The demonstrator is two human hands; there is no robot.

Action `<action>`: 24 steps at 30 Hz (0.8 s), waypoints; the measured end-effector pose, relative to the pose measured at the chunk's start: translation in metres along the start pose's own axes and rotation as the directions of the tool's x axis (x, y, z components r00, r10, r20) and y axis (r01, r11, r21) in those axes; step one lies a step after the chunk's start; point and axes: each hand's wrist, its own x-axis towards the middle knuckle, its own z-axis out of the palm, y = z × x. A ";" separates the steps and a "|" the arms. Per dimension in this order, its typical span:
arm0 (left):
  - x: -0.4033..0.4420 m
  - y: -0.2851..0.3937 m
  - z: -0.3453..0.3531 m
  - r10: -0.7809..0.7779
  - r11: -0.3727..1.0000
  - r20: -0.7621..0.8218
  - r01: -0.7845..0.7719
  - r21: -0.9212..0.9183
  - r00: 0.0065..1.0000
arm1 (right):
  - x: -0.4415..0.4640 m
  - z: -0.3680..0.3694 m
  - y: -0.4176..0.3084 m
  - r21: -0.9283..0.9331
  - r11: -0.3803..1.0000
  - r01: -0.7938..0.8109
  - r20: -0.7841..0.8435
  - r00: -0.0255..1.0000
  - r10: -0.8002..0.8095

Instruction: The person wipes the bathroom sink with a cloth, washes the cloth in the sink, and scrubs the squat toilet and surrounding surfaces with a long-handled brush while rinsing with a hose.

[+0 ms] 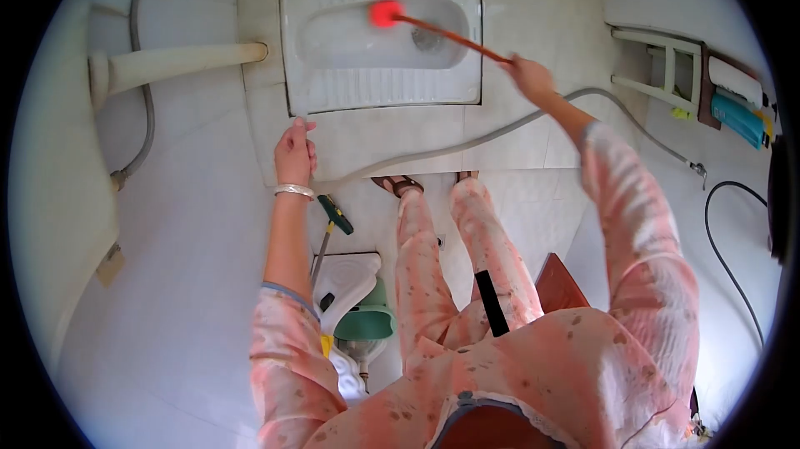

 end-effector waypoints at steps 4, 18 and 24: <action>-0.003 -0.008 -0.014 0.017 0.999 -0.043 -0.019 -0.040 0.999 | -0.014 -0.003 0.003 0.000 0.989 -0.148 0.075 0.986 0.148; -0.025 -0.042 -0.042 -0.031 0.995 -0.111 0.020 -0.098 0.993 | -0.215 0.056 -0.006 0.180 0.974 0.139 0.298 0.936 -0.189; -0.028 -0.037 -0.038 -0.032 0.994 -0.088 0.022 -0.109 0.996 | -0.099 0.090 -0.152 0.261 0.964 0.055 0.321 0.936 -0.141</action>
